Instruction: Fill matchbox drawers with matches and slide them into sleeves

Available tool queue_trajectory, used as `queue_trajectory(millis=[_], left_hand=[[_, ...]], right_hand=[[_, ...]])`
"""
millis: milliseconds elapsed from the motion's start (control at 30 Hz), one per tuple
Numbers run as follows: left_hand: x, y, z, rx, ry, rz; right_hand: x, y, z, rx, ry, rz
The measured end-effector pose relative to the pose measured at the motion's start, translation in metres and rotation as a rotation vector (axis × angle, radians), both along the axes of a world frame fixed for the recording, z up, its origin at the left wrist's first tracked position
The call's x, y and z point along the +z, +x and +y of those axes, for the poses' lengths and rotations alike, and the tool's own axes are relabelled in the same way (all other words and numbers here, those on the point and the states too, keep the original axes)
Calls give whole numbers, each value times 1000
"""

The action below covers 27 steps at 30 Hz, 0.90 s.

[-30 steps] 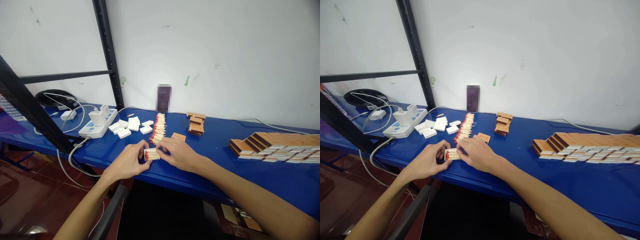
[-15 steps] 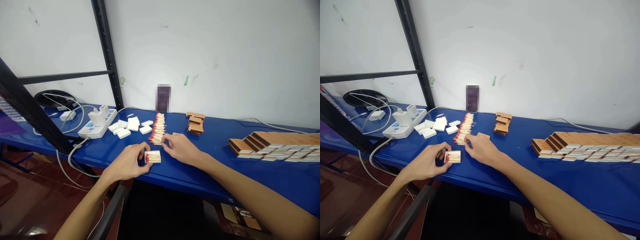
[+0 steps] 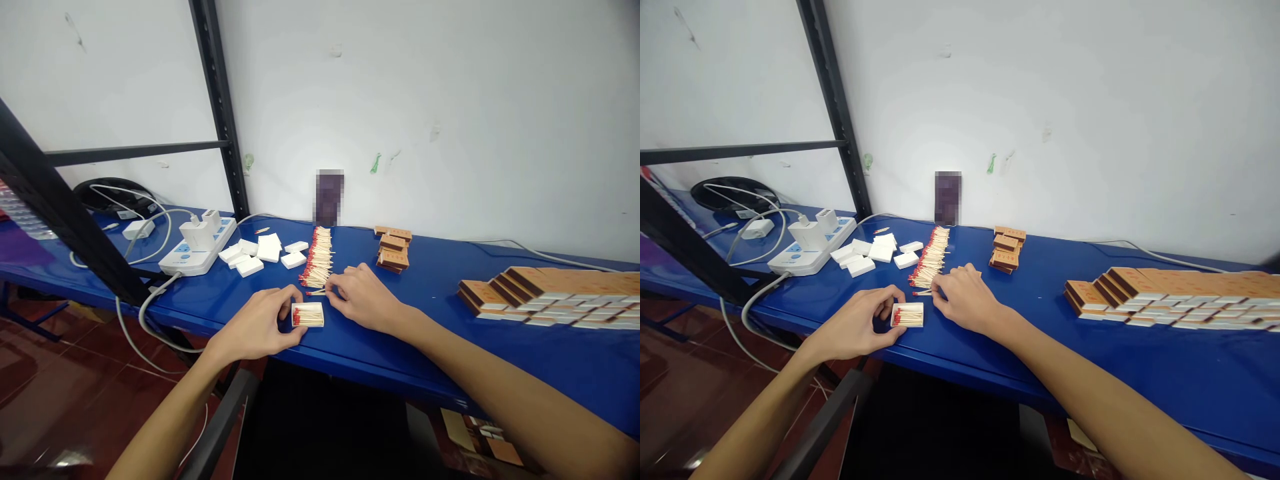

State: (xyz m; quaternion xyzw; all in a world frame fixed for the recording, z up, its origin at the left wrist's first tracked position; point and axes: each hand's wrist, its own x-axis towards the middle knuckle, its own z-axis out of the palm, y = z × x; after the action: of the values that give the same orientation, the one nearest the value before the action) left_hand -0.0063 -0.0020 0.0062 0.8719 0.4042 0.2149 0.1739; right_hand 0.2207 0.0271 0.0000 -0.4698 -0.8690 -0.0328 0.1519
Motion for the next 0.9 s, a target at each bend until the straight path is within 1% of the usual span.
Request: queue_trajectory(millis=[167,333,500,733,900], left_hand=[[0,0,0,2,6,-16],[2,-2,0,-26,-21,-5],[1,-4,0,-50,-20,39],[0,-4,0,-46,-7,62],[0,-4,0,-47,-5,77]], right_hand=[[1,-4,-8,83,-56,43],[-1,-2,-9,64,-73,27],[1,-1,-8,105,-110,18],[3,-2,-9,171,-78,48],[3,-3,-10,171,-122,58]])
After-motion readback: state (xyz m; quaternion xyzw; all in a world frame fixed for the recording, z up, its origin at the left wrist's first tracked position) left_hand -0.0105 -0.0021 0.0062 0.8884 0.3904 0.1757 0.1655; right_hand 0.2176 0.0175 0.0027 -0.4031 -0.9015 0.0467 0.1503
